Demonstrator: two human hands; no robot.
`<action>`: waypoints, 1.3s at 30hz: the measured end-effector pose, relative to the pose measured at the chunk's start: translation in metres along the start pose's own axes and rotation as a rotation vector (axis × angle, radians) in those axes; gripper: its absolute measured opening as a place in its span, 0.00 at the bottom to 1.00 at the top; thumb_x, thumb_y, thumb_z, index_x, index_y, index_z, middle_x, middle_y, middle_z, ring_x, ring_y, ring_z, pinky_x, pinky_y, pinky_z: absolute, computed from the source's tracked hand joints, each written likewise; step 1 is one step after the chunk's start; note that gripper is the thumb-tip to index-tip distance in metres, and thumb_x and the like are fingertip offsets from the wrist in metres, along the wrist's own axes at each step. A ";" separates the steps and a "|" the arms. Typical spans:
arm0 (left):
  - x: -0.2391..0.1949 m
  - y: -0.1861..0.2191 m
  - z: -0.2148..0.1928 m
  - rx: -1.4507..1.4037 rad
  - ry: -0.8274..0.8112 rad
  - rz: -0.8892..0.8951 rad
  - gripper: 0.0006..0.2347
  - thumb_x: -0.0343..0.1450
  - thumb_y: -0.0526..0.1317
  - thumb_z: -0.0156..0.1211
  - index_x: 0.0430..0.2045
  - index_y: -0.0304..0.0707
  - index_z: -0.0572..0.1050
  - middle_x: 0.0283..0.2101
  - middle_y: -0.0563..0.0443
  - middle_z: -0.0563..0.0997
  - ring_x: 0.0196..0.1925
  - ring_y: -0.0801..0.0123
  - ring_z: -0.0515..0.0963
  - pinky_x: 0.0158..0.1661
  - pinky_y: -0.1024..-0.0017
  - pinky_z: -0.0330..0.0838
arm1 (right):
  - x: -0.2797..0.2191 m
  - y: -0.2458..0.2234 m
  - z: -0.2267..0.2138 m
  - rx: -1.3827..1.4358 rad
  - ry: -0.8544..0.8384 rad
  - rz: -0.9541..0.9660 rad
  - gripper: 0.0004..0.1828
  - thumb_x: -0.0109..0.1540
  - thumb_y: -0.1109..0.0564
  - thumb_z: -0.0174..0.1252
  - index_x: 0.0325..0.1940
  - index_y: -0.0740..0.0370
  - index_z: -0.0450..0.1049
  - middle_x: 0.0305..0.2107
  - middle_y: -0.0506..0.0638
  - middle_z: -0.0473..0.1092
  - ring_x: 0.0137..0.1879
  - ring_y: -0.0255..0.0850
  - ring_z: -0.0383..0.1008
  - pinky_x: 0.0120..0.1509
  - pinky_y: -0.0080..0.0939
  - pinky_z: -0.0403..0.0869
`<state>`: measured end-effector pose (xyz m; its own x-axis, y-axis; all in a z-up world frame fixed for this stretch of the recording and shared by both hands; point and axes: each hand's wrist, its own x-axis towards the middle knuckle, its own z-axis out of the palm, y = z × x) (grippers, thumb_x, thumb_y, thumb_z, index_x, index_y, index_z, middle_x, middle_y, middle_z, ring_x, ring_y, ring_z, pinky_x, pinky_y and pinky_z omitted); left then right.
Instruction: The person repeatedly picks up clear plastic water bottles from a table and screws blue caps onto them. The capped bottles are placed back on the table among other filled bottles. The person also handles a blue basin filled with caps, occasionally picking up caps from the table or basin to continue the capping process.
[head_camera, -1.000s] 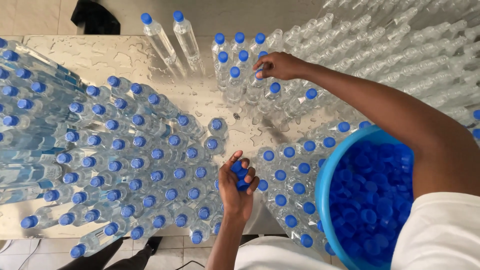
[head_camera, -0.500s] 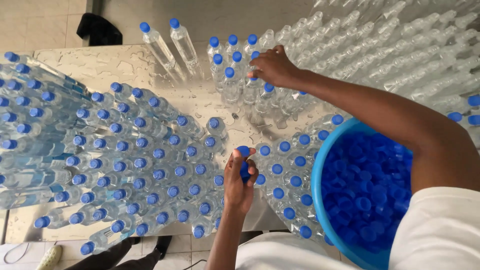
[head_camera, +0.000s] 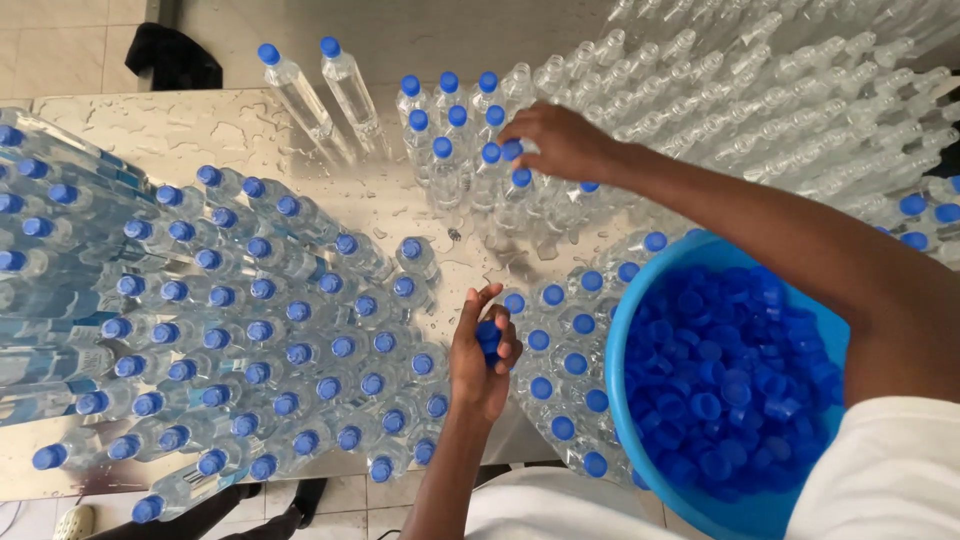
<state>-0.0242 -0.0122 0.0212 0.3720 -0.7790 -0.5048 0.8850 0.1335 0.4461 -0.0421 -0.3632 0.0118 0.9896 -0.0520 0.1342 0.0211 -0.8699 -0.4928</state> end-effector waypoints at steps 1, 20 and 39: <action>-0.003 0.001 0.001 -0.004 0.019 -0.030 0.16 0.82 0.51 0.53 0.54 0.37 0.73 0.31 0.52 0.74 0.20 0.77 0.68 0.15 0.82 0.53 | 0.001 0.043 0.006 -0.150 0.005 0.105 0.20 0.63 0.51 0.73 0.57 0.58 0.82 0.45 0.58 0.77 0.53 0.60 0.77 0.56 0.62 0.73; -0.003 0.009 -0.011 0.039 0.015 -0.016 0.16 0.78 0.42 0.62 0.58 0.39 0.71 0.47 0.39 0.82 0.31 0.74 0.77 0.18 0.83 0.59 | 0.018 0.067 -0.002 0.074 -0.263 0.658 0.20 0.77 0.44 0.43 0.59 0.40 0.83 0.41 0.44 0.83 0.61 0.44 0.78 0.74 0.60 0.45; -0.001 0.002 0.011 0.038 0.009 0.089 0.20 0.83 0.58 0.49 0.44 0.39 0.75 0.38 0.50 0.78 0.24 0.74 0.76 0.13 0.89 0.51 | -0.019 -0.129 0.023 0.285 -0.223 -0.074 0.22 0.65 0.39 0.70 0.57 0.52 0.81 0.47 0.52 0.78 0.55 0.54 0.79 0.61 0.54 0.77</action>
<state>-0.0262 -0.0175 0.0303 0.4513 -0.7598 -0.4680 0.8371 0.1786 0.5171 -0.0608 -0.2386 0.0535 0.9899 0.1415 0.0030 0.1013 -0.6939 -0.7129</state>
